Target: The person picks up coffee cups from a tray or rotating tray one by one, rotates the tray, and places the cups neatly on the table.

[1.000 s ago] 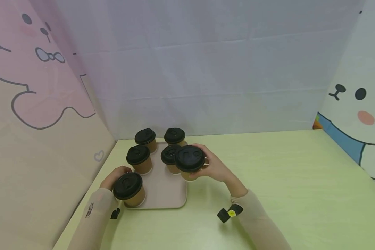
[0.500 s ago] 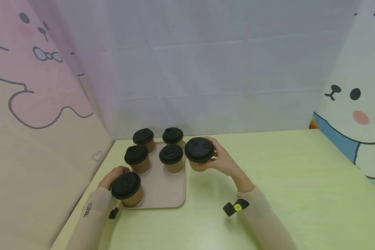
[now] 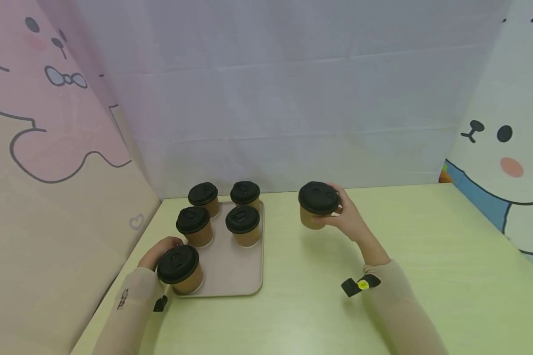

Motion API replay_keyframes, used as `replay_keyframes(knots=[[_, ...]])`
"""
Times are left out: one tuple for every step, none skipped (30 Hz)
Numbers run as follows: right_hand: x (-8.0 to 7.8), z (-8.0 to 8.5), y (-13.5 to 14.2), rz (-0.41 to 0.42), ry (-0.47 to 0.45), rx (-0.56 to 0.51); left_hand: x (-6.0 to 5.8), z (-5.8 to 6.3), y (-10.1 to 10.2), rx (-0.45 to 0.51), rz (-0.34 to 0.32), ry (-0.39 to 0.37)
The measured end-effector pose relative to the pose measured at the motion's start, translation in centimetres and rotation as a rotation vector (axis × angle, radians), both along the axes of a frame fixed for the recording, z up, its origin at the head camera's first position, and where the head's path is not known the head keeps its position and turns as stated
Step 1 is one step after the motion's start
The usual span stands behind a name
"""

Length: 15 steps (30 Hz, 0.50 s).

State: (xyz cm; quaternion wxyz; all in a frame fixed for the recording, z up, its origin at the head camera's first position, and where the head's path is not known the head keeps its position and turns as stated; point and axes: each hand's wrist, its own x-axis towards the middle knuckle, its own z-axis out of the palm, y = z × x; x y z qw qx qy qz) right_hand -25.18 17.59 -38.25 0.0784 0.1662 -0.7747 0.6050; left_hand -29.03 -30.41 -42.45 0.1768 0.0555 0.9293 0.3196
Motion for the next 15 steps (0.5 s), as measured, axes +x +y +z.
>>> replay_keyframes(knots=[[-0.1, 0.0, 0.6, -0.020, 0.008, 0.008, 0.0, 0.0, 0.0, 0.007, 0.001, 0.004], [-0.1, 0.1, 1.3, -0.038, 0.012, 0.015, 0.1, 0.0, 0.0, 0.013, -0.012, 0.009], [-0.2, 0.1, 1.9, -0.055, 0.015, 0.024, 0.2, 0.1, 0.0, 0.020, -0.011, 0.008], [-0.3, 0.2, 2.6, -0.070, 0.015, 0.032, 0.3, 0.2, 0.1, 0.025, 0.005, 0.004], [-0.3, 0.2, 3.2, -0.085, 0.018, 0.043, 0.4, 0.3, 0.2, 0.029, 0.022, 0.002], [-0.3, 0.3, 3.7, -0.099, 0.017, 0.054, 0.5, 0.4, 0.2, 0.036, 0.046, -0.009], [-0.4, 0.3, 4.3, -0.112, 0.017, 0.063, 0.7, 0.6, 0.3, 0.045, 0.077, -0.024], [-0.4, 0.4, 4.8, -0.121, 0.015, 0.070, 0.8, 0.7, 0.4, 0.059, 0.108, -0.038], [-0.4, 0.4, 5.3, -0.132, 0.015, 0.080, 0.9, 0.8, 0.5, 0.067, 0.147, -0.047], [-0.4, 0.4, 5.7, -0.145, 0.015, 0.092, 1.0, 0.9, 0.6, 0.069, 0.167, -0.046], [-0.4, 0.4, 6.1, -0.155, 0.015, 0.102, 1.0, 1.0, 0.6, 0.077, 0.182, -0.049], [-0.4, 0.3, 6.4, -0.167, 0.012, 0.113, 1.1, 1.1, 0.7, 0.082, 0.198, -0.056], [-0.4, 0.2, 6.8, -0.176, 0.009, 0.121, 1.1, 1.1, 0.7, 0.078, 0.197, -0.052], [-0.5, 0.1, 7.0, -0.186, 0.003, 0.128, 1.1, 1.1, 0.7, 0.073, 0.194, -0.052], [-0.5, 0.0, 7.2, -0.193, -0.002, 0.136, 1.1, 1.2, 0.7, 0.063, 0.190, -0.052]])
